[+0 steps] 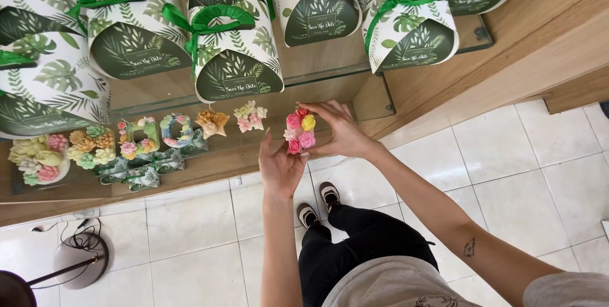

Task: Organizing decorative candle pieces on display shelves and preparing tool equipment in a candle studio.

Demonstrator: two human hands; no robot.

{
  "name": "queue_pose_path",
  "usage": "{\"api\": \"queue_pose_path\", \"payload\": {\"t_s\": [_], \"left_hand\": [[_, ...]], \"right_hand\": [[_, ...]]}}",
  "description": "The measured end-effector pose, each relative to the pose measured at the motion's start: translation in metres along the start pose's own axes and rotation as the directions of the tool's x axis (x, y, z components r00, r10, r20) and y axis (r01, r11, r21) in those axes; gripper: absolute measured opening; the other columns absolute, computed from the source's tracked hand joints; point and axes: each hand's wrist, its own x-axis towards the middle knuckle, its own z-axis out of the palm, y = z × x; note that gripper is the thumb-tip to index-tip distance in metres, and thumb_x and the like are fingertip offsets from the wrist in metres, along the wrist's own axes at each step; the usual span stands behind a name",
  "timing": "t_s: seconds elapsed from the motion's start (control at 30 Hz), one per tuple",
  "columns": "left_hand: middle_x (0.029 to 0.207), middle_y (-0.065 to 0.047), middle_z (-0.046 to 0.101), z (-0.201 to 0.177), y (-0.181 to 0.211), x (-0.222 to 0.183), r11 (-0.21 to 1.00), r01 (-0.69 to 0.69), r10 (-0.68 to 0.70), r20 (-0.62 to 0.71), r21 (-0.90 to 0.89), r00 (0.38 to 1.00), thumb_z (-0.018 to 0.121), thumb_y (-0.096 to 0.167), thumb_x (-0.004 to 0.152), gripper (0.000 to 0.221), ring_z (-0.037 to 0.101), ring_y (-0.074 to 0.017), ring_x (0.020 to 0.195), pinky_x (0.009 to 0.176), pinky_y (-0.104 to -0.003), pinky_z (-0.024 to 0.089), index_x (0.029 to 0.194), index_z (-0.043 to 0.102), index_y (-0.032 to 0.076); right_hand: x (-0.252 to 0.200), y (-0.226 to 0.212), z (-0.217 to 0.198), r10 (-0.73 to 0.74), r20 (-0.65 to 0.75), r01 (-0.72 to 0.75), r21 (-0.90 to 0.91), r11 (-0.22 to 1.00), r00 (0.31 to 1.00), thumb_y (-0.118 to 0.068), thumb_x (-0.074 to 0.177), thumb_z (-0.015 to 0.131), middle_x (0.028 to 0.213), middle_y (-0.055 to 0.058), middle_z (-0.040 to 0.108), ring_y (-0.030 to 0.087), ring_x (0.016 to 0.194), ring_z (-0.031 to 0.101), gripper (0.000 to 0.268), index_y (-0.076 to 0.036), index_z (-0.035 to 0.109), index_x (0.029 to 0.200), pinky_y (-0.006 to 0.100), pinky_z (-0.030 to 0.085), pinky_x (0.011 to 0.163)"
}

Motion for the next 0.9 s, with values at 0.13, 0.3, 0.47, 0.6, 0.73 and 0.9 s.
{"api": "queue_pose_path", "payload": {"t_s": [0.13, 0.3, 0.47, 0.6, 0.73, 0.9], "left_hand": [[0.124, -0.018, 0.058, 0.000, 0.001, 0.015, 0.987, -0.044, 0.042, -0.019, -0.155, 0.999, 0.053, 0.055, 0.100, 0.079, 0.055, -0.0226, 0.104, 0.091, -0.033, 0.049, 0.136, 0.046, -0.014], [0.132, -0.018, 0.053, -0.008, -0.002, 0.029, 0.955, -0.093, 0.098, 0.003, -0.282, 0.995, 0.058, 0.057, 0.103, 0.085, 0.051, -0.0237, 0.115, 0.101, -0.035, 0.043, 0.140, 0.042, -0.017], [0.131, -0.017, 0.047, -0.010, -0.008, 0.024, 0.959, -0.121, 0.142, 0.066, -0.257, 0.988, 0.059, 0.060, 0.097, 0.085, 0.046, -0.0310, 0.135, 0.124, -0.054, 0.031, 0.135, 0.038, -0.013], [0.139, -0.019, 0.047, 0.004, -0.007, 0.014, 0.970, -0.122, 0.129, 0.022, -0.211, 0.991, 0.059, 0.058, 0.093, 0.088, 0.043, -0.0322, 0.141, 0.124, -0.053, 0.031, 0.141, 0.038, -0.013], [0.142, -0.016, 0.046, 0.000, -0.010, 0.017, 0.972, -0.129, 0.129, -0.009, -0.197, 0.992, 0.059, 0.057, 0.092, 0.086, 0.040, -0.0299, 0.143, 0.124, -0.052, 0.031, 0.144, 0.039, -0.009], [0.144, -0.015, 0.044, 0.002, -0.013, 0.020, 0.978, -0.122, 0.124, 0.004, -0.169, 0.992, 0.058, 0.058, 0.093, 0.086, 0.038, -0.0283, 0.143, 0.125, -0.052, 0.030, 0.147, 0.037, -0.006]], "right_hand": [[0.015, 0.017, 0.001, -0.040, -0.012, 0.039, -0.059, 0.997, 0.999, -0.042, 0.067, 0.093, 0.148, 0.005, 0.059, 0.026, 0.133, 0.050, 0.103, -0.018, 0.046, 0.156, 0.045, 0.034, 0.114], [0.037, 0.043, 0.006, -0.054, 0.010, 0.054, -0.061, 0.997, 0.998, -0.043, 0.067, 0.094, 0.149, 0.008, 0.056, 0.029, 0.135, 0.048, 0.102, -0.019, 0.046, 0.154, 0.046, 0.034, 0.115], [0.057, 0.037, -0.003, -0.099, 0.068, 0.101, -0.025, 0.995, 0.993, -0.038, 0.069, 0.094, 0.155, 0.008, 0.054, 0.033, 0.139, 0.046, 0.101, -0.019, 0.045, 0.155, 0.052, 0.027, 0.116], [0.066, 0.034, -0.007, -0.070, 0.075, 0.068, 0.034, 0.997, 0.995, -0.041, 0.069, 0.093, 0.153, 0.006, 0.053, 0.033, 0.137, 0.044, 0.102, -0.022, 0.044, 0.156, 0.048, 0.033, 0.118], [0.068, 0.038, -0.008, -0.106, 0.068, 0.106, 0.013, 0.994, 0.992, -0.041, 0.070, 0.093, 0.155, 0.007, 0.051, 0.032, 0.140, 0.044, 0.101, -0.021, 0.044, 0.156, 0.048, 0.032, 0.120], [0.068, 0.044, -0.007, -0.123, 0.071, 0.124, -0.006, 0.992, 0.990, -0.041, 0.070, 0.094, 0.157, 0.010, 0.048, 0.033, 0.142, 0.042, 0.105, -0.019, 0.041, 0.157, 0.050, 0.031, 0.120]]}}
